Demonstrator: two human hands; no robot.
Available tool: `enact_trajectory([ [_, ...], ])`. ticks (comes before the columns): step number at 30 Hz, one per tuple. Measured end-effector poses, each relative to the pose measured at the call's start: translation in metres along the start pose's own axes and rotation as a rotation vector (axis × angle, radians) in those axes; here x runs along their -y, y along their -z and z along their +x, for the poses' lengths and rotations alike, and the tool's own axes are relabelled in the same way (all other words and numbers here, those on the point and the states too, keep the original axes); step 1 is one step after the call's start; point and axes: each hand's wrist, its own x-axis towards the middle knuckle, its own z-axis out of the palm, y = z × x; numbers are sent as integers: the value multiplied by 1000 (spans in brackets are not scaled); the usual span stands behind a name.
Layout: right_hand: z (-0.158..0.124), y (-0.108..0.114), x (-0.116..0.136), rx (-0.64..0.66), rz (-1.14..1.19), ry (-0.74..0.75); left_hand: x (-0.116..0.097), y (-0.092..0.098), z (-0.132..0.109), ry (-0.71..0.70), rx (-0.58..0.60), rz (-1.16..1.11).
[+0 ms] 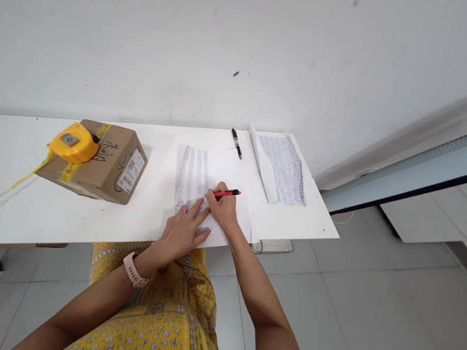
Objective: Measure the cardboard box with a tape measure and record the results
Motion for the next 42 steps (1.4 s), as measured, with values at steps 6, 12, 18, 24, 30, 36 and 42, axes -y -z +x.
enact_trajectory([
  [6, 0, 1, 1, -8, 4, -8, 0, 2, 0, -5, -5, 11],
  [12, 0, 1, 4, -6, 21, -24, -1, 1, 0, 9, -1, 4],
  [18, 0, 1, 6, -16, 13, -25, -1, 3, 0, 4, 2, -2],
  [24, 0, 1, 3, -18, 14, -4, -1, 3, 0, 3, -2, 17],
  [30, 0, 1, 3, -20, 8, -6, -1, 3, 0, 12, 4, 14],
  [36, 0, 1, 2, -45, 7, -7, -1, 3, 0, -2, -4, 13],
  [42, 1, 1, 2, -46, -3, -3, -1, 3, 0, 2, -10, 10],
])
